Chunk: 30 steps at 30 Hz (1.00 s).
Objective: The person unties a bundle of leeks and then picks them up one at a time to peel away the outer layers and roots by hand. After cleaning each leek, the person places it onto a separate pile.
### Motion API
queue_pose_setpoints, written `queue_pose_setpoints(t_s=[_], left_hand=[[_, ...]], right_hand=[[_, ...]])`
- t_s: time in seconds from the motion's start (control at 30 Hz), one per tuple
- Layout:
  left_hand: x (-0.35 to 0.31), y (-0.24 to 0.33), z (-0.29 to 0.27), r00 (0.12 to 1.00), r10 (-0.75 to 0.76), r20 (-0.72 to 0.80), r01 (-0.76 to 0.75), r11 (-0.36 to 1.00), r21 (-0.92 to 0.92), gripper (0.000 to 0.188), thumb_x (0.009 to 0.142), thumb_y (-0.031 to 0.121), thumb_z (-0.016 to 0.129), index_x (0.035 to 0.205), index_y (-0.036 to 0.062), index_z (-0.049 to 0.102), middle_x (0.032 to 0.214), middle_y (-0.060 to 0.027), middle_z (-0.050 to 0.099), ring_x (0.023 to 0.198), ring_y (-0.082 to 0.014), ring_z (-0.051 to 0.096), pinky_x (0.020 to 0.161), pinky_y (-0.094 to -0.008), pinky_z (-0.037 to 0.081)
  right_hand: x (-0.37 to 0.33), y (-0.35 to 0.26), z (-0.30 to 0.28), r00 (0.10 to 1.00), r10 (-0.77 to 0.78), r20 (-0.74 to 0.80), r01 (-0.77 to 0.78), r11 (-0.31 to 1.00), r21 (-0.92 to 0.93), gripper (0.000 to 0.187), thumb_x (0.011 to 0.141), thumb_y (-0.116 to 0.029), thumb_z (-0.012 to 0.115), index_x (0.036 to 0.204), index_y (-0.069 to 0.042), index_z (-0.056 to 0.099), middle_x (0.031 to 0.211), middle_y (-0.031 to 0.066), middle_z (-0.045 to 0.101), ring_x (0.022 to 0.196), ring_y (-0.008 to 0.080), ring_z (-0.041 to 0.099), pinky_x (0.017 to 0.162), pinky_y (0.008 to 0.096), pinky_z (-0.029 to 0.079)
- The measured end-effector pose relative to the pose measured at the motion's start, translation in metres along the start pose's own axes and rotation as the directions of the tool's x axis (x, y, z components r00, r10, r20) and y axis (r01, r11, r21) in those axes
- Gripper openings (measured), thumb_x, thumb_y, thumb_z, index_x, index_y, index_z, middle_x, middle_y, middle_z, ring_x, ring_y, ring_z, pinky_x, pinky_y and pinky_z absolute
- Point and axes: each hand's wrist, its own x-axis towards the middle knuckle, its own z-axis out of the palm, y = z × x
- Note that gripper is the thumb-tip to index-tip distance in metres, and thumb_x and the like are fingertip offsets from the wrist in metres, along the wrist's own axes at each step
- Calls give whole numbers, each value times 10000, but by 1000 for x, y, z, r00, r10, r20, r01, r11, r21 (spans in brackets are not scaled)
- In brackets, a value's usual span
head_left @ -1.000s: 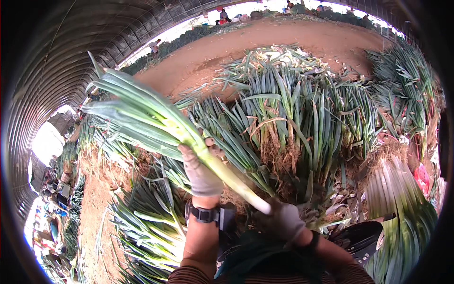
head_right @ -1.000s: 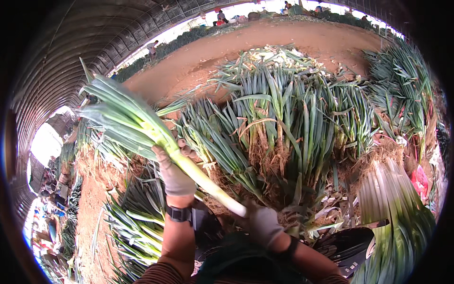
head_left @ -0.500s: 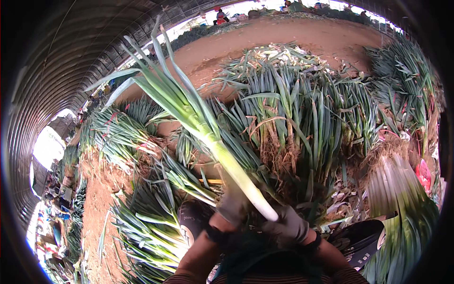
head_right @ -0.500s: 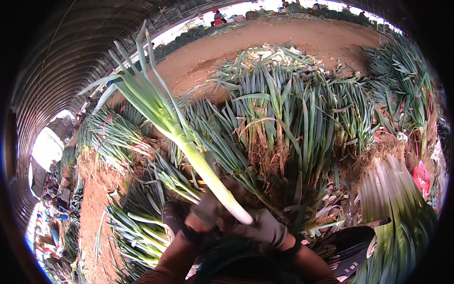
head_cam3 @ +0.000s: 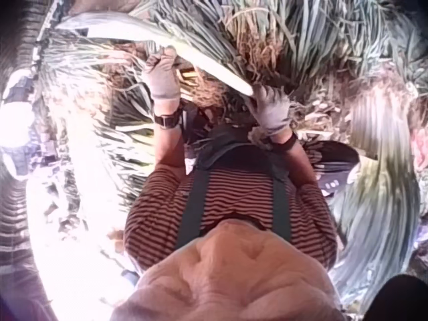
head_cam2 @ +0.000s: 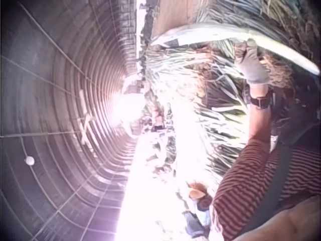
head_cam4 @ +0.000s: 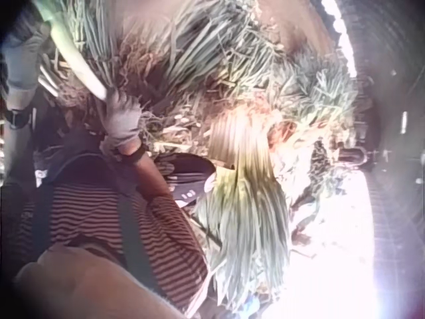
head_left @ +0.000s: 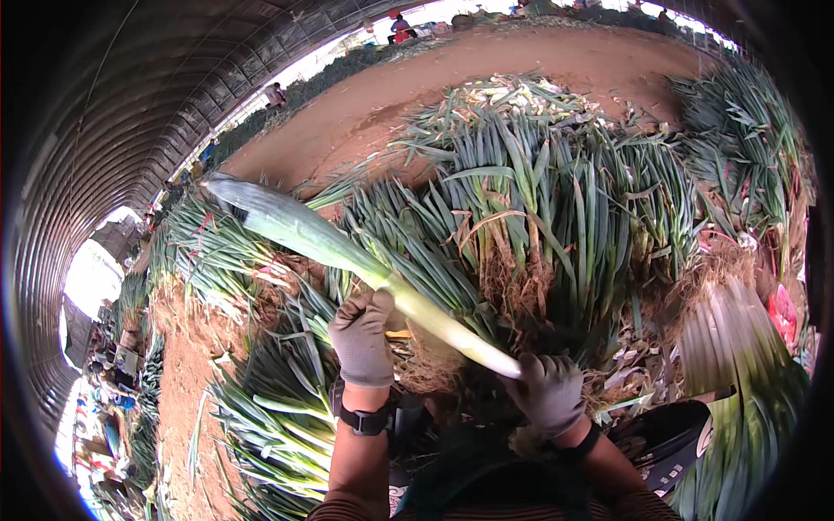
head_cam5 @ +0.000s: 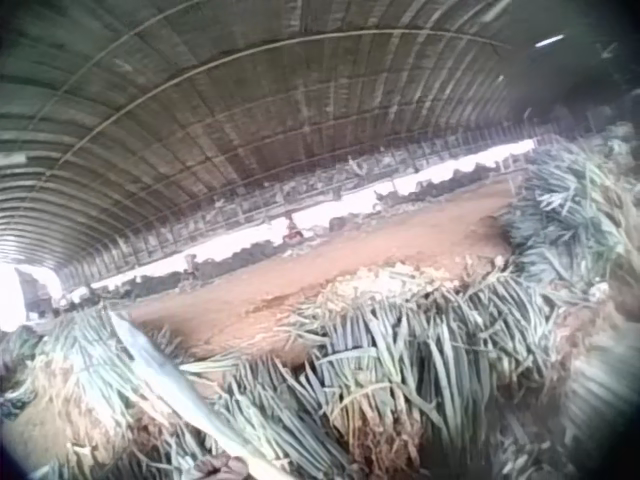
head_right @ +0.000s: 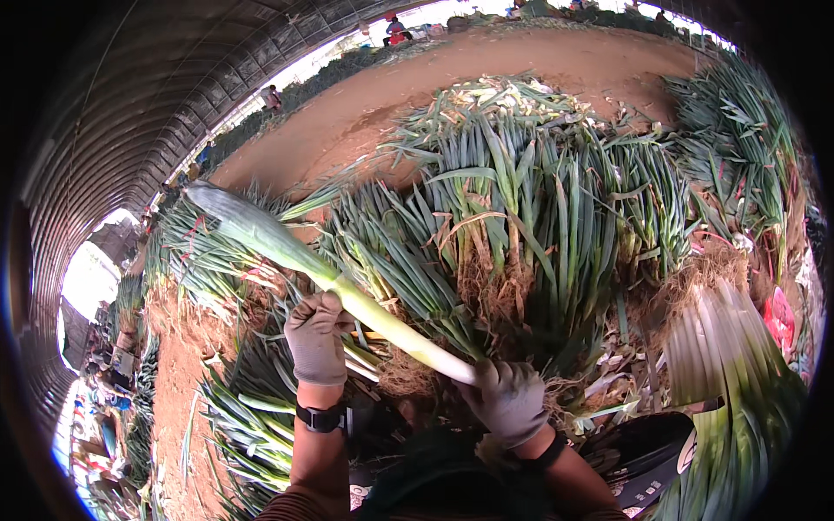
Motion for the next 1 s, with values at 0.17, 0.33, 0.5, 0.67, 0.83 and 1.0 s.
queue_pose_setpoints(t_s=[0.17, 0.33, 0.5, 0.67, 0.83, 1.0], left_hand=[[9, -14, -9, 985, -89, 151, 91, 996, -5, 41, 848, 12, 603, 865, 8, 639, 744, -46, 613, 572, -141, 553, 522, -246, 440], [-8, -7, 11, 919, 204, 338, -350, 816, 459, 73, 800, -39, 659, 850, 6, 629, 706, -11, 588, 548, -123, 520, 528, -237, 436], [-72, -10, 34, 501, 151, 852, -818, 406, 408, 132, 778, 71, 702, 879, 104, 623, 696, -69, 623, 584, -261, 617, 525, -348, 494], [-127, -62, -23, 159, -218, 963, -663, 699, 268, 122, 852, 193, 628, 930, 103, 657, 856, -78, 652, 702, -245, 638, 612, -348, 520], [-59, -7, -6, 858, -233, 457, -27, 870, 493, 374, 996, 333, 473, 1010, 4, 650, 745, -73, 648, 548, -96, 541, 528, -230, 428], [-18, 17, 55, 937, -197, 287, 140, 968, 208, 534, 1027, 438, 371, 1212, -11, 593, 948, -99, 683, 645, -75, 547, 515, -209, 389]], right_hand=[[-4, 9, -1, 994, -29, -108, 11, 987, -162, 445, 716, -366, 778, 994, -85, 573, 701, 51, 551, 581, 256, 572, 538, 394, 465], [-2, 11, 1, 990, 114, -80, -119, 991, -59, 376, 711, -337, 790, 928, -104, 591, 693, 61, 575, 590, 276, 588, 544, 397, 471], [-7, 16, 4, 976, 217, -22, -211, 963, 169, 340, 722, -338, 797, 890, -106, 614, 656, 84, 600, 549, 300, 599, 512, 402, 469], [1, 19, 5, 971, 238, 4, -223, 903, 367, 348, 729, -356, 799, 888, -85, 647, 668, 95, 636, 567, 297, 634, 535, 381, 498], [-3, 21, 7, 986, 166, -6, -146, 882, 448, 356, 728, -329, 811, 904, -63, 654, 671, 93, 644, 575, 294, 641, 547, 372, 504], [-5, 16, 8, 985, 149, 82, -170, 853, 493, 371, 749, -346, 797, 935, -56, 659, 697, 113, 655, 616, 304, 656, 565, 362, 509]])
